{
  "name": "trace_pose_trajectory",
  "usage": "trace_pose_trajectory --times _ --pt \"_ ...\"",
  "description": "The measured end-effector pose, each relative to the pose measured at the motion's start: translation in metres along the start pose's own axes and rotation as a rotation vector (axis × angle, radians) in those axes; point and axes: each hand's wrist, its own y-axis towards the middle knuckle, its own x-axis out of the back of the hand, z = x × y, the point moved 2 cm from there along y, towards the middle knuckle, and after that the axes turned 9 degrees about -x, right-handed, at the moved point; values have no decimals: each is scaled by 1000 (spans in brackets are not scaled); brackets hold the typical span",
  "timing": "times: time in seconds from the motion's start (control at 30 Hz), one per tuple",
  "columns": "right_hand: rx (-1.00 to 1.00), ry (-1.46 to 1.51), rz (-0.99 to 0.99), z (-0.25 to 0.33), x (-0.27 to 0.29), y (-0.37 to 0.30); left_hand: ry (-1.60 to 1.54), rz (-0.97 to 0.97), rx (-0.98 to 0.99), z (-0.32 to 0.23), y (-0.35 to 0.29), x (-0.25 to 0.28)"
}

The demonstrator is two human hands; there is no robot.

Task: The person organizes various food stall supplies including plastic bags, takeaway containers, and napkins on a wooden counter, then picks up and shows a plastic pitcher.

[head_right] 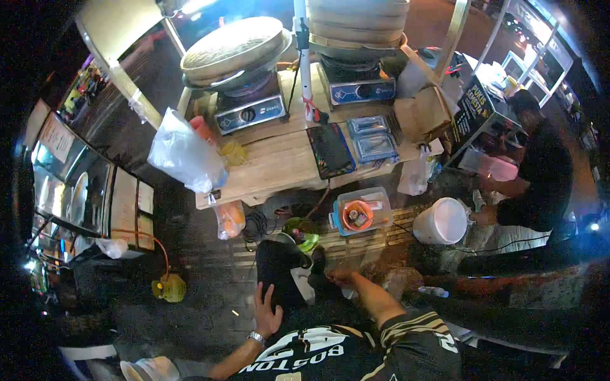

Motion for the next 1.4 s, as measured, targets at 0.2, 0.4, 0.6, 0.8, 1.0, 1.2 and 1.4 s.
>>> trace_pose_trajectory --times 0.2,0.4,0.6,0.8,1.0,1.2,1.4 --pt "-16 -130 -440 -62 -64 74 -16 -19 -29 4 -1 -5" --pt "-275 134 -283 6 -17 25 -16 -40 -28 13 -7 -6" --pt "14 700 -650 76 78 -47 8 -5 -5 12 -3 -7" --pt "143 511 -1519 107 350 -104 -24 -66 -43 17 -7 -10" --pt "-259 138 -1537 66 455 -87 -71 -40 -44 6 0 -10" --pt "-455 111 -1088 72 446 -63 -50 -49 -1 12 -8 -11" --pt "-401 77 -1121 60 437 -58 -67 -25 10 10 -6 -10"
